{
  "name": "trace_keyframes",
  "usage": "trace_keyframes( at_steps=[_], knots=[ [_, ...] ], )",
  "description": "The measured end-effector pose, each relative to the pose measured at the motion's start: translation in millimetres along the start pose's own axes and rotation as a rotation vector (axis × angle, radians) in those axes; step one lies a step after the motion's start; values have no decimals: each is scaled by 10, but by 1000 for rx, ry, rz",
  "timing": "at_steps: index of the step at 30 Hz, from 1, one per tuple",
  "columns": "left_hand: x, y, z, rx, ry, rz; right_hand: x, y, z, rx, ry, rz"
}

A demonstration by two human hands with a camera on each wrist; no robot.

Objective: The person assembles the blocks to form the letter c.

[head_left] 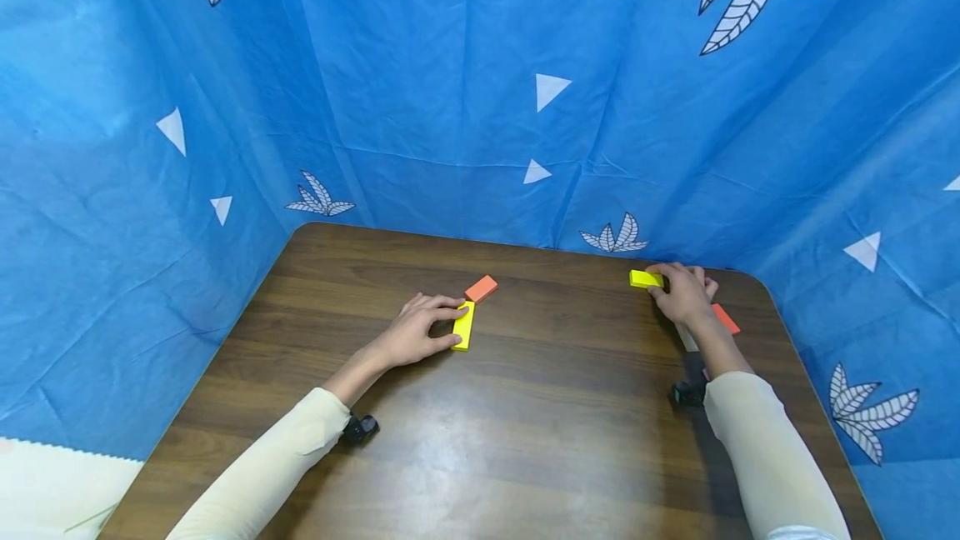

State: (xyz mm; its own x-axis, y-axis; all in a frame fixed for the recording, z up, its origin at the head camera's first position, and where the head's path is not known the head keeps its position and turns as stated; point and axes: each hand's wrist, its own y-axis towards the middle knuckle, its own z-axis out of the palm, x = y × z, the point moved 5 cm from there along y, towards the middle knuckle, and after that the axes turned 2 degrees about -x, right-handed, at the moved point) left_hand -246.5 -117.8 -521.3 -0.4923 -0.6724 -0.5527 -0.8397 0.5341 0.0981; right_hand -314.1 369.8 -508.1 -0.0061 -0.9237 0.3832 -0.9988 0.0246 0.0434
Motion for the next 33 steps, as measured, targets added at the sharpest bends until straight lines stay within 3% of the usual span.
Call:
trace_keyframes(
  at_steps=[14,33],
  knots=[
    [-7,5,-9,-1,8,10,13,11,23,2,19,-24],
    [26,14,5,-1,9,3,407,15,124,11,78,-192]
  ],
)
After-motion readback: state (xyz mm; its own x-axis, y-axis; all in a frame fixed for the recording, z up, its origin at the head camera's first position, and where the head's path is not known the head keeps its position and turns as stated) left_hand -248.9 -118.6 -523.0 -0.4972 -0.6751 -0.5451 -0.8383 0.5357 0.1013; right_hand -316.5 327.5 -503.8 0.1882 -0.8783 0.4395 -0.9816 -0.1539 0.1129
